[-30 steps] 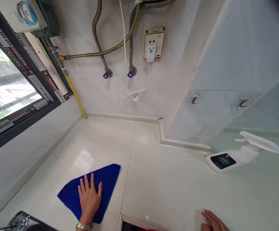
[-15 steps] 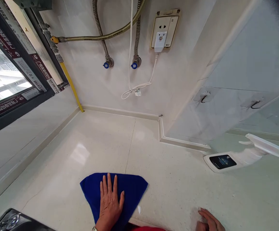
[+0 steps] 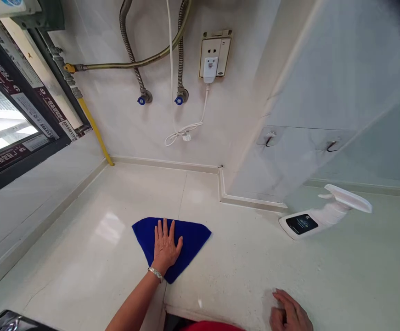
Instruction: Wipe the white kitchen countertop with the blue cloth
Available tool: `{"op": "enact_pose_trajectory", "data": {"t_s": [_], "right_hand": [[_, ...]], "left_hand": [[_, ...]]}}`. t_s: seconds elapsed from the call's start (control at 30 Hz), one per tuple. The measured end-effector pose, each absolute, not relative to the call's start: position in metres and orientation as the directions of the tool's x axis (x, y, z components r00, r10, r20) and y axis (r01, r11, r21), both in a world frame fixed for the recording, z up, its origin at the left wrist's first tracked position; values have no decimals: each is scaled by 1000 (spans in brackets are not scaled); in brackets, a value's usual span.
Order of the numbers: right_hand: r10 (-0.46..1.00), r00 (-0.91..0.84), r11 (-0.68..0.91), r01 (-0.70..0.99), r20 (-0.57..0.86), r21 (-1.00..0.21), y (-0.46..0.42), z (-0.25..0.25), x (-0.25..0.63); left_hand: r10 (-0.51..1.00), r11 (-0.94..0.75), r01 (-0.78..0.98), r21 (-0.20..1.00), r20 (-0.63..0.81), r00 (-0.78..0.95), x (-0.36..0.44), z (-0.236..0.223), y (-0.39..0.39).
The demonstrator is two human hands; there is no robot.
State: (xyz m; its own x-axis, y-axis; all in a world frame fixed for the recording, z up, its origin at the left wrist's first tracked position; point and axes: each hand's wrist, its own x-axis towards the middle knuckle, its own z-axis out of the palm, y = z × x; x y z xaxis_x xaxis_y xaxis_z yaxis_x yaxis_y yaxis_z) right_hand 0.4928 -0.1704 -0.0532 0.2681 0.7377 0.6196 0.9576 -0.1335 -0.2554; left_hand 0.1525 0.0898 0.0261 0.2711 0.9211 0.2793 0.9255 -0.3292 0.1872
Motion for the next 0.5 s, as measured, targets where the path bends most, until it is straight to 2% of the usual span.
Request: {"op": "enact_pose_trajectory", "data": {"t_s": [0.33, 0.5], "right_hand": [[705, 330, -136, 932, 628, -337, -161, -43, 482], [693, 302, -129, 945, 655, -299, -160, -36, 480]], "left_hand": [[925, -262, 944, 201, 331, 186, 179, 24, 122], [913, -302, 933, 193, 338, 226, 177, 23, 96]]}}
